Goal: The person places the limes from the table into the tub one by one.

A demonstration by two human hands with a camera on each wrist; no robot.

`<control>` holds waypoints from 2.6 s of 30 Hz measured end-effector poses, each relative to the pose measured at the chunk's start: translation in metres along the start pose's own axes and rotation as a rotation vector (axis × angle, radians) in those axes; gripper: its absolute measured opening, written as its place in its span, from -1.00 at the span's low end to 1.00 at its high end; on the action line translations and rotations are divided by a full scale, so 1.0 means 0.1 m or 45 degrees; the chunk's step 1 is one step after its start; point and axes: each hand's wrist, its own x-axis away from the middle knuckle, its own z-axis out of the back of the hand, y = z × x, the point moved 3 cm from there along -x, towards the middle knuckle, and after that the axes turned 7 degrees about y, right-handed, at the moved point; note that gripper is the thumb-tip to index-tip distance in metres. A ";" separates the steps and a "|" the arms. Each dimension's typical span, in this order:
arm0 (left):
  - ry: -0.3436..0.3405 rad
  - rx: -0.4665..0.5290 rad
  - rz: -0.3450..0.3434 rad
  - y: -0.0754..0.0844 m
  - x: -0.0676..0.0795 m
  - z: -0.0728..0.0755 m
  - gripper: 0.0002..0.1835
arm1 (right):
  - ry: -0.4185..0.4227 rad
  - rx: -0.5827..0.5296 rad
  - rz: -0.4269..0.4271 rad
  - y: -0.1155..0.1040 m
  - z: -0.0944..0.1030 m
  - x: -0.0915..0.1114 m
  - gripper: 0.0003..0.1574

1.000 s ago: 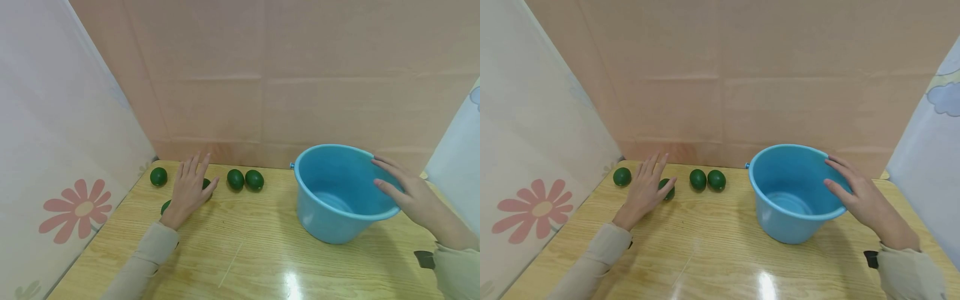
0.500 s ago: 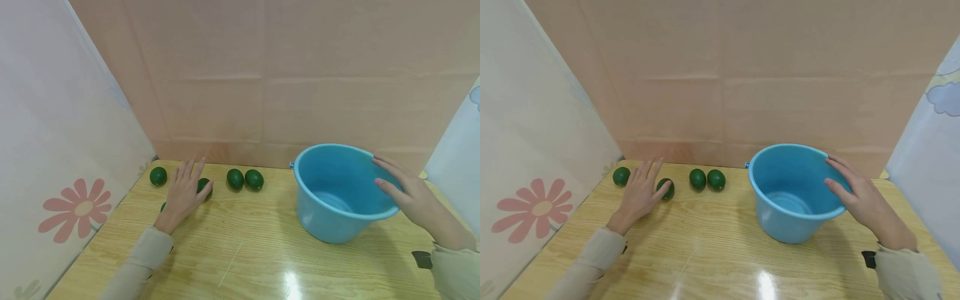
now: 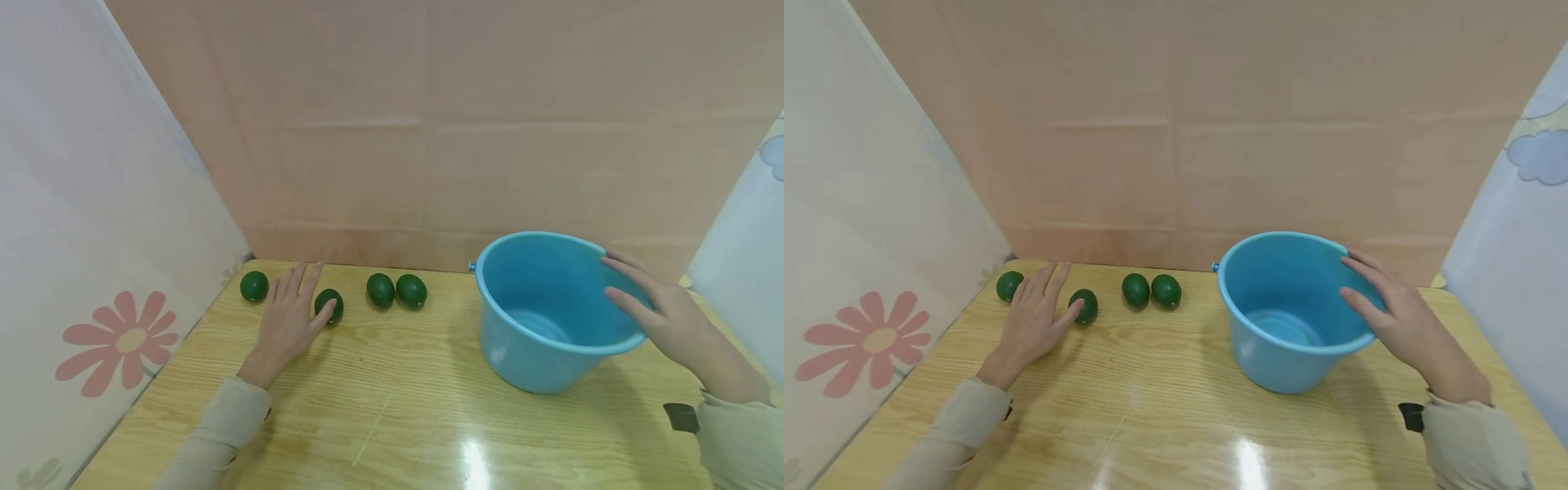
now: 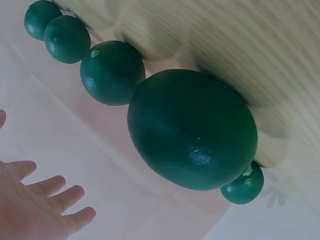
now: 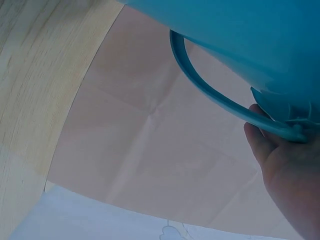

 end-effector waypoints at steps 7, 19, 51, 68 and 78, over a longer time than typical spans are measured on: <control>-0.025 -0.007 0.016 -0.03 0.04 -0.01 -0.21 | 0.027 0.020 -0.035 -0.01 0.03 0.06 -0.36; 0.008 0.015 0.042 -0.11 0.11 0.02 -0.22 | 0.099 0.035 0.122 -0.09 -0.06 0.21 -0.33; 0.048 -0.059 0.076 -0.29 0.25 0.08 -0.23 | 0.352 0.070 0.269 -0.14 -0.12 0.39 -0.32; 0.033 -0.073 0.081 -0.40 0.34 0.16 -0.20 | 0.411 0.156 0.252 -0.17 -0.12 0.39 -0.39; -0.010 -0.030 0.113 -0.43 0.40 0.22 -0.21 | 0.407 0.140 0.243 -0.15 -0.10 0.39 -0.39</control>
